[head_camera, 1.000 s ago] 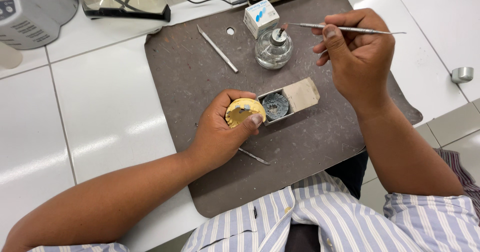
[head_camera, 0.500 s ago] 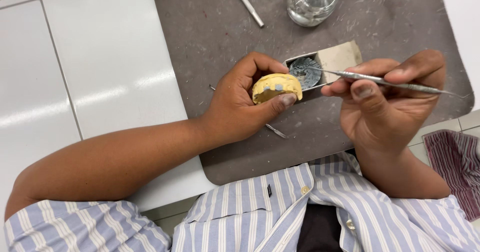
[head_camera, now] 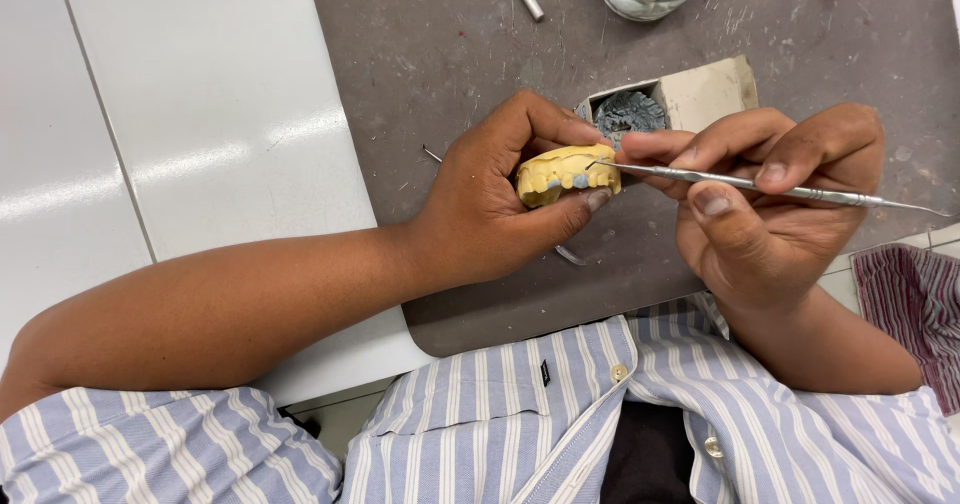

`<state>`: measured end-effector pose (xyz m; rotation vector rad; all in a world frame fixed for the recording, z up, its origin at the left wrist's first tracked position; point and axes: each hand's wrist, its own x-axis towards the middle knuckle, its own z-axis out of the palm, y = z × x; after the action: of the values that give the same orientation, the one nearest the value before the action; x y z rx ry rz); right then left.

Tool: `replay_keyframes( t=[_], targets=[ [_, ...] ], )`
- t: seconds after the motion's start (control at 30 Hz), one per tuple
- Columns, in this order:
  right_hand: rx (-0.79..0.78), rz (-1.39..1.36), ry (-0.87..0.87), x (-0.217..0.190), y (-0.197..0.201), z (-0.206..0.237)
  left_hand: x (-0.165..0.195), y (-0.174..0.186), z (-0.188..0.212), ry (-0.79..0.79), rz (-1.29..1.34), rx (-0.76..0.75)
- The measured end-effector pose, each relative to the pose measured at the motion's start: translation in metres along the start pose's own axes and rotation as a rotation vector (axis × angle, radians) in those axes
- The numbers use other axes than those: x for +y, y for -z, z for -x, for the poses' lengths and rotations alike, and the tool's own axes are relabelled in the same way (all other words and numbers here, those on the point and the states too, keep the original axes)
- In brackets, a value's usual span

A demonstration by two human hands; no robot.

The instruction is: The person applies a blue paste to a yellow dental mold using a metal spatula and a fine brush. They repeatedly dip the brush into a container of paste and spread it onto the mold's surface, focusing on specific areas.

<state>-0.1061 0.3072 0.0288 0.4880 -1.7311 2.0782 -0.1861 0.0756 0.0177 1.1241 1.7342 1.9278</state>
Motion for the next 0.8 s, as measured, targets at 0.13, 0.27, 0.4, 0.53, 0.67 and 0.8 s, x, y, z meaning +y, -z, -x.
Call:
replay_keyframes(
  t=[0.13, 0.27, 0.4, 0.53, 0.67, 0.8],
  targets=[
    [-0.028, 0.021, 0.004, 0.0041, 0.006, 0.0049, -0.0044, 0.001, 0.0024, -0.028, 0.013, -0.018],
    [-0.034, 0.037, 0.005, 0.0051, 0.0073, 0.0068, -0.0052, 0.0023, 0.0037, -0.019, 0.032, -0.029],
    [-0.039, 0.065, 0.022, 0.0059, 0.0072, 0.0066, -0.0057, 0.0017, 0.0029, -0.035, 0.032, -0.03],
    [-0.032, 0.088, 0.028, 0.0064, 0.0068, 0.0061, -0.0071, 0.0015, 0.0023, -0.029, 0.012, -0.025],
    [-0.04, 0.119, 0.035, 0.0056, 0.006, 0.0054, -0.0072, 0.0024, 0.0022, -0.015, 0.012, -0.025],
    [-0.041, 0.126, 0.025, 0.0054, 0.005, 0.0054, -0.0068, 0.0025, 0.0025, -0.015, 0.009, -0.026]
  ],
)
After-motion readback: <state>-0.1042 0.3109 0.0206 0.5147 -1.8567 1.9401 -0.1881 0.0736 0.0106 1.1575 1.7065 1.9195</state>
